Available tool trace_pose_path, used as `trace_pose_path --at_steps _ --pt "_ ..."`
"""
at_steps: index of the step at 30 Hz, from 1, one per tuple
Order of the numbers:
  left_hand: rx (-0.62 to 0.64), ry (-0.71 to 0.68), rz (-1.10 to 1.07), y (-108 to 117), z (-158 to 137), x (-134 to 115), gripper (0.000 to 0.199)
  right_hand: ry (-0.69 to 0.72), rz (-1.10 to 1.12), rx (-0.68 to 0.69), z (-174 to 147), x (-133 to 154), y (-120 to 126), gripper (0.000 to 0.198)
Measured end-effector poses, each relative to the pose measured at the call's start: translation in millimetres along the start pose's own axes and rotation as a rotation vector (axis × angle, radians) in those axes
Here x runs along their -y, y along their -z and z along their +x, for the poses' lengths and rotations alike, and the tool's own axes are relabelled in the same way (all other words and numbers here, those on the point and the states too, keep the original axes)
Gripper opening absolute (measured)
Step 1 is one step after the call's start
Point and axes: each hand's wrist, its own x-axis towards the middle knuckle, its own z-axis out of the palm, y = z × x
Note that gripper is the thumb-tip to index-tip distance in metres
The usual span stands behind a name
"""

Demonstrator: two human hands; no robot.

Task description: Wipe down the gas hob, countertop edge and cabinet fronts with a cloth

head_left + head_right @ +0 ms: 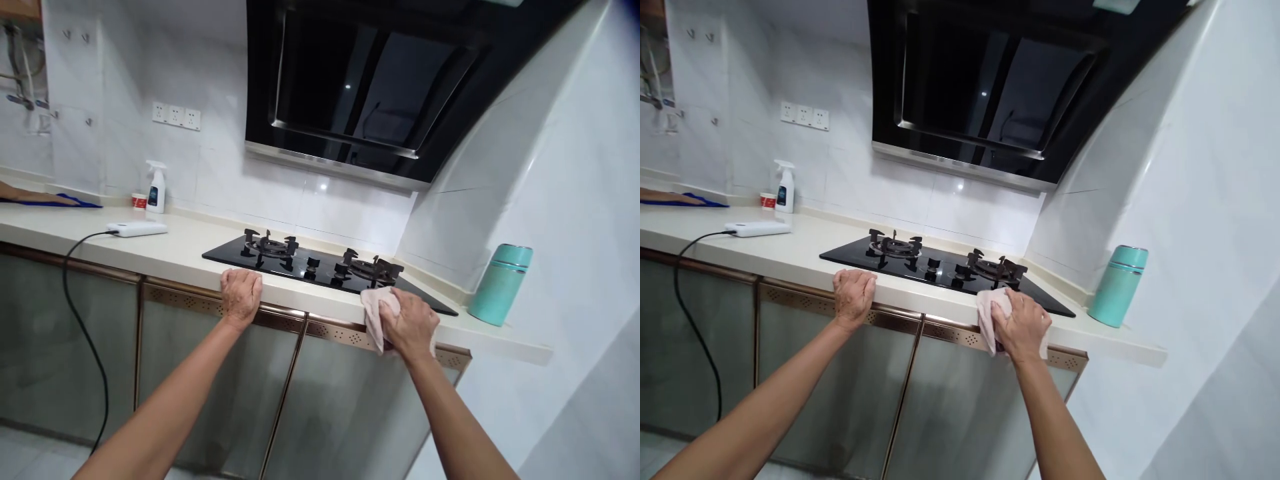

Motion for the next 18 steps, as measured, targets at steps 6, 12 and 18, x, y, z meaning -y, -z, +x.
trace_pose_path --at_steps 6,12,18 --pt "-0.001 0.019 0.031 -0.6 1.1 -4.3 0.032 0.12 -0.018 -0.053 -29.7 80.0 -25.1 0.049" --pt "0.071 -0.046 0.036 8.5 1.7 2.6 0.036 0.343 0.211 0.018 -40.3 203.5 -34.8 0.059" --pt "0.114 -0.108 0.04 15.0 4.9 12.5 0.039 0.554 0.293 0.013 -32.3 213.0 -45.5 0.056"
